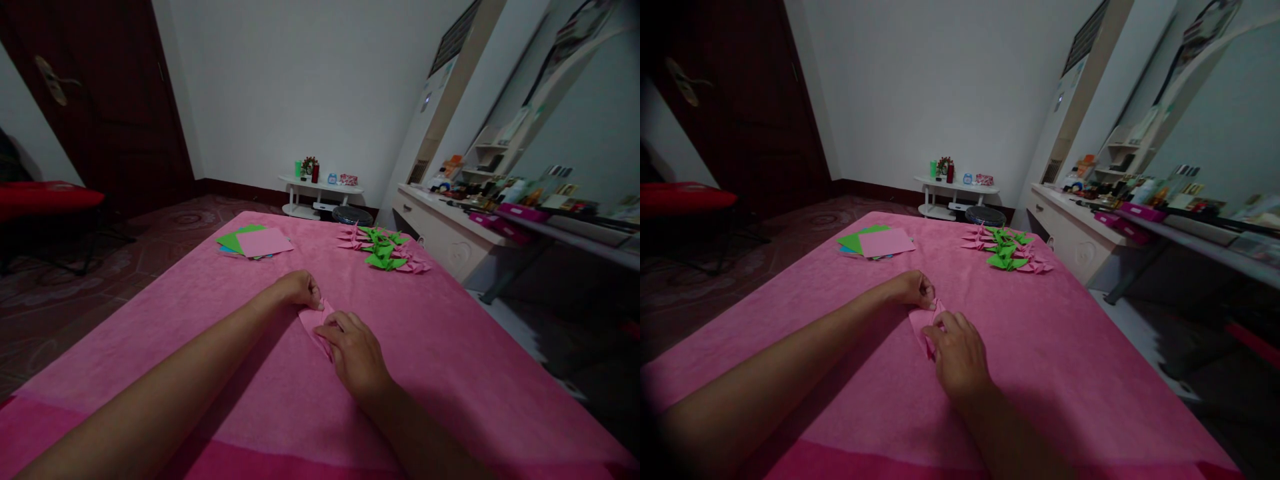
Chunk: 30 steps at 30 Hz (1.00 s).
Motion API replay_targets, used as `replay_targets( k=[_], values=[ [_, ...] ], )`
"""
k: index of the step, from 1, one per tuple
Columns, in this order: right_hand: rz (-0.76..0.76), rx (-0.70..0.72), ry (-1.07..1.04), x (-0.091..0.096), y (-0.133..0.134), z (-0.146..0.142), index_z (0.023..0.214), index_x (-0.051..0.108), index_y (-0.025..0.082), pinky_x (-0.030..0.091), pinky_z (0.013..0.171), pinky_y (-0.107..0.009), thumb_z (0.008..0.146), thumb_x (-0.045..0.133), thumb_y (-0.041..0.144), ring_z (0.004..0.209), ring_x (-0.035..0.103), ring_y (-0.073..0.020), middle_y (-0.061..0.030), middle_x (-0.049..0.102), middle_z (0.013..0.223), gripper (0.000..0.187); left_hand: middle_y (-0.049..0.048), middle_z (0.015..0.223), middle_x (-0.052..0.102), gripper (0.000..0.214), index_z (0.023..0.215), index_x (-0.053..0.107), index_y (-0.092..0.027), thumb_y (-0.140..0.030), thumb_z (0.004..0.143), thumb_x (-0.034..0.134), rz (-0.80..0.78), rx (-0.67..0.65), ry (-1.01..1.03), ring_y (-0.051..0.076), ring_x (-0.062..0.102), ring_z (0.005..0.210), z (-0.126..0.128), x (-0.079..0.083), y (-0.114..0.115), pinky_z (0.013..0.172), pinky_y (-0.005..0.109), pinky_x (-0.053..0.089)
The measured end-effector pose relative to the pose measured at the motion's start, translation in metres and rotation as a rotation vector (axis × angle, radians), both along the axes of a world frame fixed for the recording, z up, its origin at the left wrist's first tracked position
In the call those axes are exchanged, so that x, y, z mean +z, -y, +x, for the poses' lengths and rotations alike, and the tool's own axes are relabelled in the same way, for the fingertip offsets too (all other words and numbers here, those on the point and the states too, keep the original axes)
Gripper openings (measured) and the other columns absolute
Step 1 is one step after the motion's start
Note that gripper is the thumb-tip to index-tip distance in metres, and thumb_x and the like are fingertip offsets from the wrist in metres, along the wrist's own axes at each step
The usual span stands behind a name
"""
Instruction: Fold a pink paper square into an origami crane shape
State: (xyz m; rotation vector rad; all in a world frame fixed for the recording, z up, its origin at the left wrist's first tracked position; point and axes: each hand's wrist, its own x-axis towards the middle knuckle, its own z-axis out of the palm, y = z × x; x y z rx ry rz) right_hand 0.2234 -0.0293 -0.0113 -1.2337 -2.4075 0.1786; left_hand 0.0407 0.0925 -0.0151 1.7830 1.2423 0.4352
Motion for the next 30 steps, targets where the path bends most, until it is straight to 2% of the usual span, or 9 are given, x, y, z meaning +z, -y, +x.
replay_targets(
  k=[8, 12, 16, 20, 23, 25, 28, 30],
  values=[
    [0.078, 0.003, 0.123, 0.000, 0.005, 0.000, 0.106, 0.065, 0.031, 0.038, 0.078, -0.032, 0.085, 0.055, 0.010, 0.093, 0.050, -0.0205, -0.0027, 0.061, 0.102, 0.031, -0.0056, 0.049, 0.055, 0.049, 0.065, 0.062, -0.015, -0.041, 0.031, 0.086, -0.052, -0.059, -0.080, 0.008, 0.044, 0.046, -0.001, 0.008, 0.008, 0.046, 0.020, 0.031],
    [0.195, 0.054, 0.197, -0.002, 0.011, -0.003, 0.106, 0.064, 0.026, 0.037, 0.079, -0.035, 0.087, 0.057, 0.017, 0.099, 0.050, -0.0229, -0.0050, 0.061, 0.112, 0.022, -0.0056, 0.051, 0.055, 0.049, 0.066, 0.063, -0.015, -0.043, 0.033, 0.085, -0.012, -0.036, -0.112, 0.008, 0.044, 0.049, -0.002, 0.009, 0.011, 0.048, 0.020, 0.031],
    [0.239, 0.151, 0.207, -0.009, 0.015, -0.005, 0.110, 0.062, 0.019, 0.038, 0.081, -0.034, 0.087, 0.056, 0.015, 0.096, 0.052, -0.0211, -0.0060, 0.065, 0.104, 0.023, -0.0056, 0.053, 0.056, 0.044, 0.068, 0.065, -0.016, -0.041, 0.038, 0.084, 0.027, -0.003, -0.126, 0.008, 0.046, 0.050, -0.003, 0.006, 0.012, 0.048, 0.019, 0.030],
    [0.264, 0.186, 0.187, -0.015, 0.018, -0.004, 0.112, 0.061, 0.014, 0.040, 0.081, -0.034, 0.087, 0.054, 0.011, 0.093, 0.054, -0.0214, -0.0076, 0.066, 0.102, 0.025, -0.0054, 0.052, 0.055, 0.040, 0.067, 0.066, -0.015, -0.039, 0.040, 0.084, 0.044, 0.039, -0.118, 0.008, 0.045, 0.049, -0.002, 0.004, 0.013, 0.047, 0.019, 0.028],
    [0.265, 0.195, 0.167, -0.015, 0.022, -0.003, 0.111, 0.061, 0.013, 0.040, 0.081, -0.035, 0.088, 0.052, 0.009, 0.093, 0.055, -0.0216, -0.0084, 0.066, 0.102, 0.026, -0.0049, 0.053, 0.056, 0.038, 0.069, 0.067, -0.015, -0.038, 0.043, 0.084, 0.062, 0.057, -0.076, 0.007, 0.045, 0.050, -0.003, 0.002, 0.015, 0.047, 0.019, 0.027],
    [0.249, 0.183, 0.142, -0.016, 0.023, -0.003, 0.111, 0.061, 0.014, 0.040, 0.082, -0.034, 0.088, 0.050, 0.008, 0.094, 0.055, -0.0210, -0.0079, 0.066, 0.103, 0.027, -0.0045, 0.056, 0.057, 0.042, 0.079, 0.070, -0.016, -0.038, 0.045, 0.083, 0.075, 0.050, -0.034, 0.008, 0.046, 0.052, -0.006, -0.001, 0.016, 0.048, 0.018, 0.029],
    [0.221, 0.173, 0.117, -0.016, 0.023, -0.003, 0.111, 0.061, 0.016, 0.041, 0.081, -0.033, 0.087, 0.049, 0.007, 0.094, 0.056, -0.0205, -0.0069, 0.067, 0.102, 0.028, -0.0044, 0.058, 0.056, 0.051, 0.096, 0.069, -0.014, -0.036, 0.052, 0.080, 0.033, -0.010, 0.126, 0.007, 0.046, 0.052, -0.012, -0.006, 0.017, 0.051, 0.018, 0.033],
    [0.221, 0.173, 0.111, -0.017, 0.023, -0.003, 0.111, 0.061, 0.016, 0.042, 0.080, -0.033, 0.087, 0.049, 0.006, 0.093, 0.056, -0.0206, -0.0069, 0.067, 0.103, 0.029, -0.0043, 0.056, 0.053, 0.048, 0.095, 0.069, -0.010, -0.034, 0.054, 0.079, -0.012, -0.049, 0.236, 0.007, 0.043, 0.050, -0.015, -0.008, 0.017, 0.051, 0.019, 0.034]
  ],
)
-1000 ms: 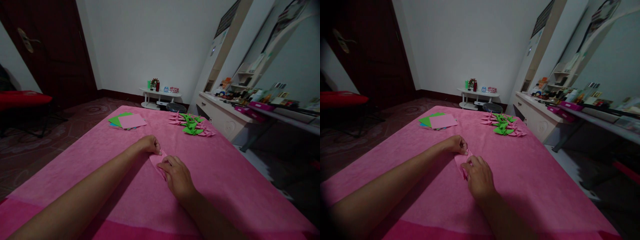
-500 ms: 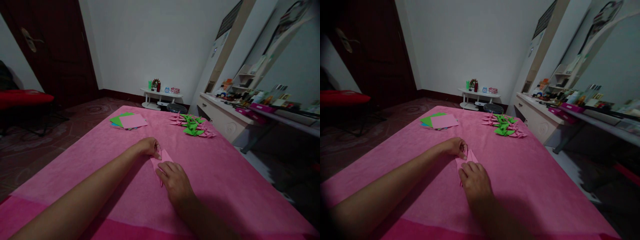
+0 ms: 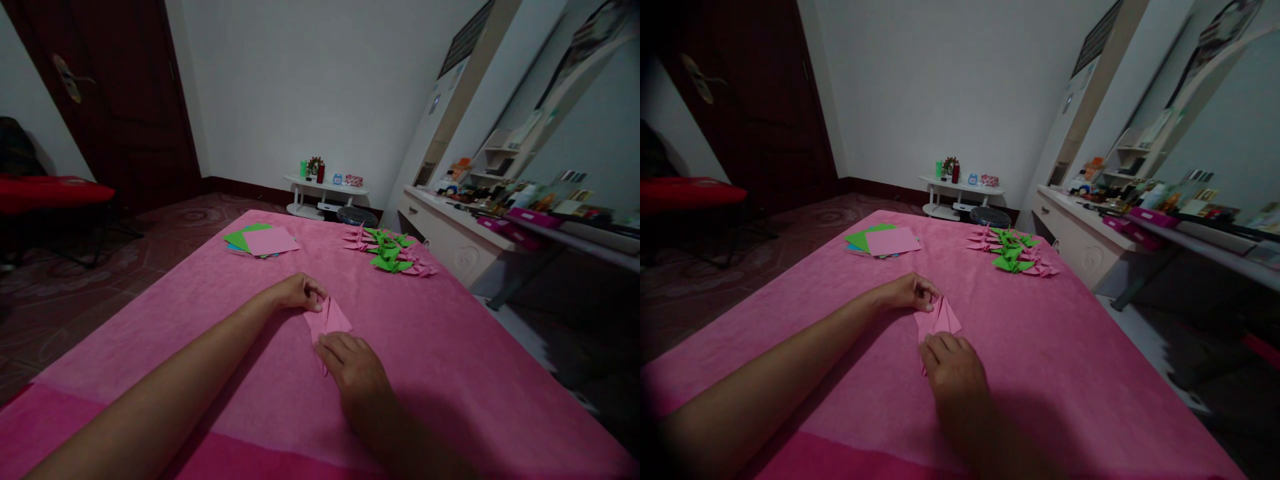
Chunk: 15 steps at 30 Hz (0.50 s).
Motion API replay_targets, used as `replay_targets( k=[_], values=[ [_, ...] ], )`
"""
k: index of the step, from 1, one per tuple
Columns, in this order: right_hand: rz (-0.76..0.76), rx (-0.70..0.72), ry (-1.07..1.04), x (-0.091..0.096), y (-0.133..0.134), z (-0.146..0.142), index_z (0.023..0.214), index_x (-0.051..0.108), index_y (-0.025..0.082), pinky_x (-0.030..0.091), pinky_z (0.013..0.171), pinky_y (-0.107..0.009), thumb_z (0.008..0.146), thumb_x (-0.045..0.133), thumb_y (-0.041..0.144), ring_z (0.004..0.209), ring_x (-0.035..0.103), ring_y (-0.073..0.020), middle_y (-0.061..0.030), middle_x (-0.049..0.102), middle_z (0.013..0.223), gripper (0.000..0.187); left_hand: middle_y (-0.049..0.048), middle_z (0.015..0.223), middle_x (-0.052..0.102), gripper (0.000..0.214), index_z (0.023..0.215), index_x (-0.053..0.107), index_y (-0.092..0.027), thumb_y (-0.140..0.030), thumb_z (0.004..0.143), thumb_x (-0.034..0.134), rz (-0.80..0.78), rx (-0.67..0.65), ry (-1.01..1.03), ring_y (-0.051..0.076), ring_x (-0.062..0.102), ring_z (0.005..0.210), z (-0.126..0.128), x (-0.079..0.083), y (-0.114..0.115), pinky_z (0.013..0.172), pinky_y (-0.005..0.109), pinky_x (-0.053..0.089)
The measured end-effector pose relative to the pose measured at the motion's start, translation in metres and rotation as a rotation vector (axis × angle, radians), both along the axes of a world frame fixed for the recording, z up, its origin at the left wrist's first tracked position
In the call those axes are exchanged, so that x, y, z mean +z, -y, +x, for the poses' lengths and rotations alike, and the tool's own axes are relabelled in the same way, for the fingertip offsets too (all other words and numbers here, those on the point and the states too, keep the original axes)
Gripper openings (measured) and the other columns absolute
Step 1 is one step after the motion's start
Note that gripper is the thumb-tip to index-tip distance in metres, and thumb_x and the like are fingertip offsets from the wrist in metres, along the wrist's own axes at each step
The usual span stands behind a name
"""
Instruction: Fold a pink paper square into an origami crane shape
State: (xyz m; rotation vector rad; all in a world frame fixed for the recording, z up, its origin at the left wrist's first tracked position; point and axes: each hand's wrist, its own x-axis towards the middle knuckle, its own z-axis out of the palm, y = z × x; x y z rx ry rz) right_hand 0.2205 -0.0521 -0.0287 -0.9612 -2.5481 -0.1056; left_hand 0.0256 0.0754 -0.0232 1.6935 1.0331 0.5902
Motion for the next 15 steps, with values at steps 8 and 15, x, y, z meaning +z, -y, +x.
replay_targets(
  k=[8, 15],
  values=[
    [0.081, 0.005, 0.008, -0.002, -0.001, 0.001, 0.112, 0.061, 0.014, 0.045, 0.077, -0.033, 0.085, 0.049, 0.003, 0.093, 0.058, -0.0215, -0.0083, 0.068, 0.104, 0.032, -0.0015, 0.056, 0.057, 0.024, 0.075, 0.071, -0.009, -0.019, 0.053, 0.072, -0.017, 0.021, -0.057, 0.007, 0.045, 0.050, 0.006, 0.006, -0.006, 0.050, 0.019, 0.035],
    [0.089, 0.019, -0.011, -0.003, -0.003, 0.000, 0.109, 0.063, 0.013, 0.046, 0.076, -0.033, 0.084, 0.047, 0.001, 0.090, 0.058, -0.0213, -0.0082, 0.068, 0.101, 0.032, -0.0019, 0.057, 0.061, 0.013, 0.065, 0.071, -0.013, -0.019, 0.055, 0.065, 0.058, 0.130, -0.249, 0.009, 0.048, 0.053, 0.012, 0.012, -0.001, 0.051, 0.018, 0.035]
  ],
)
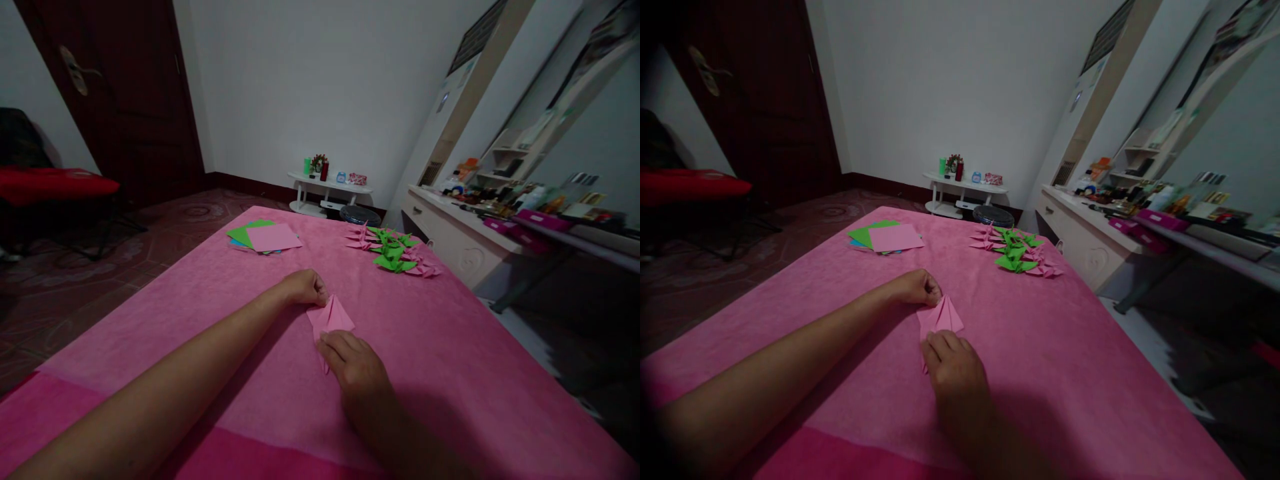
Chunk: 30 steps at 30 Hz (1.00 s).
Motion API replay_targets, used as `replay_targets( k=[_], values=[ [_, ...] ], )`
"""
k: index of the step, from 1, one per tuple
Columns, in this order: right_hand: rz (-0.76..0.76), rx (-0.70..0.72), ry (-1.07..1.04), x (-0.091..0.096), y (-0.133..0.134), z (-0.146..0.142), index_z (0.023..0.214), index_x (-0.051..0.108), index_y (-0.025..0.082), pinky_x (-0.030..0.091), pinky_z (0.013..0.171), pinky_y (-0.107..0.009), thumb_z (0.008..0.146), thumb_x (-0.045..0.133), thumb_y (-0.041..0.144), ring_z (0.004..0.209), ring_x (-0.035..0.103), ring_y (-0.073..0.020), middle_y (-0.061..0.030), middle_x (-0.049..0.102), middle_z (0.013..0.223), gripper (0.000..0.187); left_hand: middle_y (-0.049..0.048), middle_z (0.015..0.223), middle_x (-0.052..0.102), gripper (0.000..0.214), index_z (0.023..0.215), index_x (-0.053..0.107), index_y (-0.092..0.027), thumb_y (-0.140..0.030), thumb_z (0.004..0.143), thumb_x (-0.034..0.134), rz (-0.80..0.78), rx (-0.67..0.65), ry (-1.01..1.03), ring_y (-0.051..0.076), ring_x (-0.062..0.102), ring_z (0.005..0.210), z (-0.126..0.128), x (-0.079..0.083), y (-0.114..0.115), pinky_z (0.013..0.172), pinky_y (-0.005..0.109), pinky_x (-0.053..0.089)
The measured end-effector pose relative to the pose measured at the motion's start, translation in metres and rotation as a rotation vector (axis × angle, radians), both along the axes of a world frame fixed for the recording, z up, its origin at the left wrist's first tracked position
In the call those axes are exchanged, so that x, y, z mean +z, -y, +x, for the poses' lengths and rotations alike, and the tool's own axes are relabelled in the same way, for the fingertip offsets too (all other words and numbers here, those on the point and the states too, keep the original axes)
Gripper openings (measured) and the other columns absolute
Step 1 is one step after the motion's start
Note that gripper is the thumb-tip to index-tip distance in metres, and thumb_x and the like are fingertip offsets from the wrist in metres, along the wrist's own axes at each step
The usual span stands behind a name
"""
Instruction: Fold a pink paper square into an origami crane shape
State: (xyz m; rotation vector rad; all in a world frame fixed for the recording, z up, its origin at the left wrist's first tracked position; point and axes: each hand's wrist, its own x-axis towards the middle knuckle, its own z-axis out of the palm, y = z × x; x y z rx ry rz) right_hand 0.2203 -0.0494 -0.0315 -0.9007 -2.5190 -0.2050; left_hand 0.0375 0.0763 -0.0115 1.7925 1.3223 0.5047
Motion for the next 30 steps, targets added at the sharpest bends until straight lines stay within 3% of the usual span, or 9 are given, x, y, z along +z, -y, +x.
replay_targets(
  k=[12, 18, 25, 30],
  values=[
    [-0.108, -0.029, 0.026, 0.006, 0.003, -0.001, 0.107, 0.064, 0.015, 0.044, 0.079, -0.032, 0.085, 0.048, 0.002, 0.092, 0.057, -0.0202, -0.0078, 0.067, 0.099, 0.030, -0.0009, 0.058, 0.065, 0.016, 0.065, 0.073, -0.020, -0.028, 0.053, 0.068, 0.048, 0.184, -0.270, 0.013, 0.054, 0.056, 0.012, 0.013, 0.010, 0.051, 0.021, 0.035],
    [-0.151, -0.034, 0.027, 0.007, 0.002, 0.000, 0.109, 0.064, 0.016, 0.044, 0.082, -0.032, 0.084, 0.047, 0.002, 0.094, 0.056, -0.0203, -0.0077, 0.066, 0.103, 0.033, -0.0024, 0.058, 0.063, 0.012, 0.065, 0.071, -0.020, -0.026, 0.056, 0.065, 0.142, 0.199, -0.264, 0.011, 0.053, 0.055, 0.009, 0.008, 0.015, 0.051, 0.020, 0.033],
    [-0.162, -0.032, 0.043, 0.007, 0.003, -0.001, 0.112, 0.062, 0.014, 0.044, 0.083, -0.032, 0.082, 0.048, 0.001, 0.095, 0.055, -0.0206, -0.0086, 0.066, 0.105, 0.036, -0.0025, 0.073, 0.068, 0.016, 0.078, 0.069, -0.021, -0.024, 0.067, 0.058, 0.307, 0.242, -0.215, 0.011, 0.058, 0.064, 0.010, -0.002, 0.028, 0.052, 0.019, 0.032],
    [-0.161, -0.035, 0.032, 0.006, 0.002, -0.001, 0.111, 0.063, 0.015, 0.044, 0.083, -0.032, 0.082, 0.046, 0.000, 0.096, 0.054, -0.0197, -0.0084, 0.065, 0.104, 0.037, -0.0008, 0.076, 0.070, 0.017, 0.079, 0.072, -0.022, -0.025, 0.068, 0.058, 0.340, 0.230, -0.231, 0.013, 0.060, 0.067, 0.010, -0.003, 0.030, 0.054, 0.020, 0.034]
  ],
)
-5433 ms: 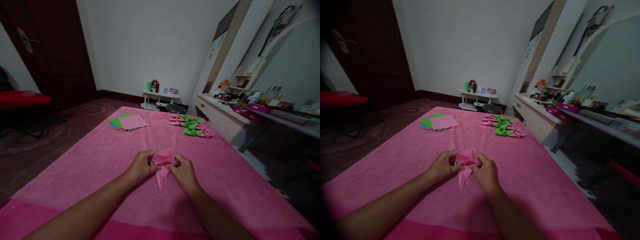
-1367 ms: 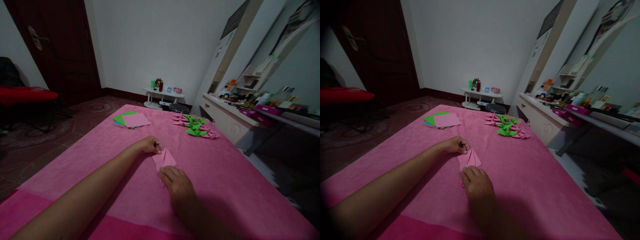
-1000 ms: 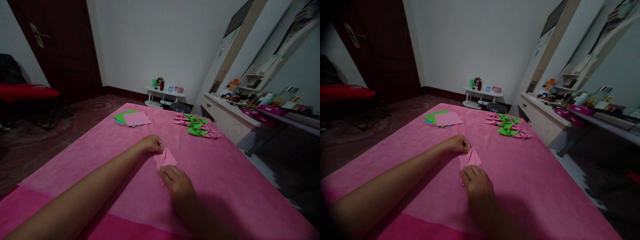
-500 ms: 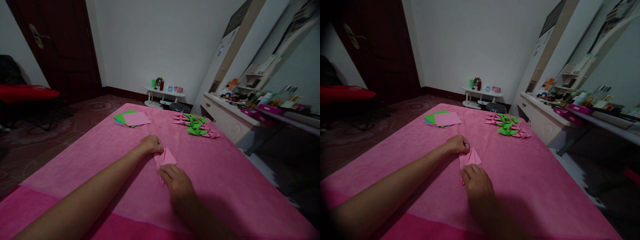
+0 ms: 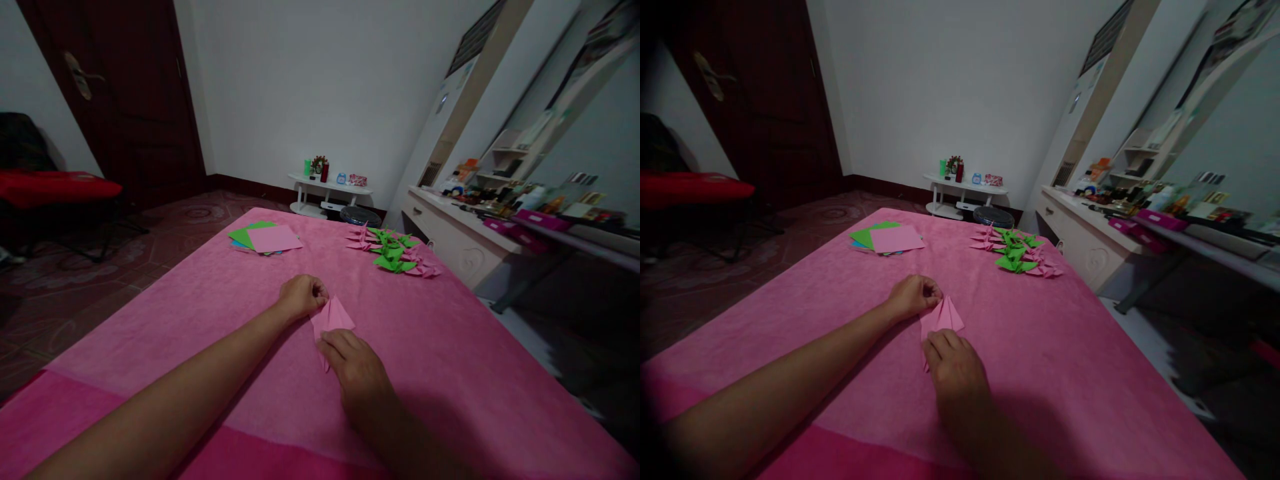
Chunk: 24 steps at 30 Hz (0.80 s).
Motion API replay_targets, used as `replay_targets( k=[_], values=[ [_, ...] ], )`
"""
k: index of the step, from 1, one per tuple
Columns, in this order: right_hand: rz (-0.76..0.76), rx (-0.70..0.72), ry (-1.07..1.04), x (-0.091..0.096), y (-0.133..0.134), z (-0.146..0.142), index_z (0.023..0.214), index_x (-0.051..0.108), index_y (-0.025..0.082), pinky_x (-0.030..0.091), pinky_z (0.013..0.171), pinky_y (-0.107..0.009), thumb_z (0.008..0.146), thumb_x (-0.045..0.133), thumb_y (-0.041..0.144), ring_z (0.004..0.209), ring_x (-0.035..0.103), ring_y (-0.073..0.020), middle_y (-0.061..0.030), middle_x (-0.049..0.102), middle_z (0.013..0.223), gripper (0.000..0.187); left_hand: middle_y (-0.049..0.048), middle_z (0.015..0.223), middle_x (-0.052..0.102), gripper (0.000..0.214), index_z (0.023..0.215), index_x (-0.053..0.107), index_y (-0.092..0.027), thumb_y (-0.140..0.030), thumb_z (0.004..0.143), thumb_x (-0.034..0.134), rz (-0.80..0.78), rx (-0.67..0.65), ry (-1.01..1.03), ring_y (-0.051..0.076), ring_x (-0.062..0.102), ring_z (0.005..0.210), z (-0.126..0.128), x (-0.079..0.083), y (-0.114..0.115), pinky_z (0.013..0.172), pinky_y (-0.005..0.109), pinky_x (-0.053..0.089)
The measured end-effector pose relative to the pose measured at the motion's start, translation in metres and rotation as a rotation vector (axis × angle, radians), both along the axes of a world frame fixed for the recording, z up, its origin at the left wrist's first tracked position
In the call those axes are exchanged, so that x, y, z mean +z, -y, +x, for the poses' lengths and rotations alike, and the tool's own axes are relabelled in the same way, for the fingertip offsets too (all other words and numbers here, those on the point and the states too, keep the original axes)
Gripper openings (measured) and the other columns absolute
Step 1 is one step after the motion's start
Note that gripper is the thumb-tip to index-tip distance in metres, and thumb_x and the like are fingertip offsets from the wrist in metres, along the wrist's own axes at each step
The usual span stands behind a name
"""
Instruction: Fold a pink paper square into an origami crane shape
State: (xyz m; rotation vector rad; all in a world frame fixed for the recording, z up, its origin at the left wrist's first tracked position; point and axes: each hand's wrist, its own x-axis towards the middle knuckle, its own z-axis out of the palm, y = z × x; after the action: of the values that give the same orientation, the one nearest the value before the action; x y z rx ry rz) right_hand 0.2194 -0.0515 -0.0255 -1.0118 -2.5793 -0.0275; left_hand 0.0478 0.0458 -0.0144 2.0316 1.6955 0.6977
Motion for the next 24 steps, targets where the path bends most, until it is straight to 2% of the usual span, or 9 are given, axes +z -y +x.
replay_targets(
  k=[8, 13, 19, 22, 24],
  values=[
    [0.014, 0.010, -0.011, 0.000, 0.001, 0.000, 0.110, 0.063, 0.014, 0.045, 0.083, -0.033, 0.081, 0.046, -0.001, 0.096, 0.055, -0.0202, -0.0088, 0.066, 0.104, 0.037, 0.0023, 0.070, 0.070, 0.013, 0.069, 0.073, -0.022, -0.025, 0.064, 0.061, -0.035, 0.032, -0.048, 0.016, 0.060, 0.065, 0.002, 0.007, -0.010, 0.055, 0.022, 0.035],
    [0.020, -0.005, -0.020, -0.003, 0.001, 0.000, 0.115, 0.062, 0.015, 0.046, 0.084, -0.033, 0.079, 0.044, -0.002, 0.100, 0.054, -0.0206, -0.0085, 0.064, 0.114, 0.044, 0.0019, 0.071, 0.069, 0.012, 0.069, 0.071, -0.021, -0.023, 0.064, 0.061, -0.026, 0.066, 0.002, 0.015, 0.058, 0.065, 0.004, 0.004, -0.013, 0.056, 0.021, 0.035],
    [-0.026, -0.018, 0.000, 0.000, 0.001, -0.001, 0.116, 0.062, 0.016, 0.044, 0.087, -0.033, 0.080, 0.046, 0.000, 0.101, 0.055, -0.0208, -0.0069, 0.064, 0.116, 0.043, 0.0006, 0.077, 0.067, 0.017, 0.083, 0.069, -0.018, -0.024, 0.072, 0.057, -0.045, -0.062, 0.163, 0.012, 0.056, 0.067, -0.002, -0.009, -0.016, 0.057, 0.019, 0.037],
    [-0.024, -0.030, 0.019, 0.001, 0.001, -0.001, 0.117, 0.062, 0.016, 0.044, 0.087, -0.033, 0.080, 0.046, 0.000, 0.102, 0.055, -0.0205, -0.0070, 0.064, 0.116, 0.043, 0.0009, 0.065, 0.061, 0.020, 0.077, 0.068, -0.013, -0.029, 0.076, 0.056, -0.122, -0.158, 0.237, 0.010, 0.050, 0.057, -0.008, -0.008, -0.019, 0.052, 0.019, 0.036],
    [-0.017, -0.034, 0.014, 0.001, 0.001, -0.001, 0.117, 0.061, 0.017, 0.044, 0.088, -0.033, 0.080, 0.046, 0.000, 0.102, 0.054, -0.0205, -0.0071, 0.064, 0.116, 0.043, -0.0004, 0.056, 0.054, 0.029, 0.068, 0.066, -0.011, -0.037, 0.078, 0.056, -0.172, -0.224, 0.270, 0.008, 0.043, 0.050, -0.012, -0.005, -0.019, 0.048, 0.020, 0.032]
  ],
)
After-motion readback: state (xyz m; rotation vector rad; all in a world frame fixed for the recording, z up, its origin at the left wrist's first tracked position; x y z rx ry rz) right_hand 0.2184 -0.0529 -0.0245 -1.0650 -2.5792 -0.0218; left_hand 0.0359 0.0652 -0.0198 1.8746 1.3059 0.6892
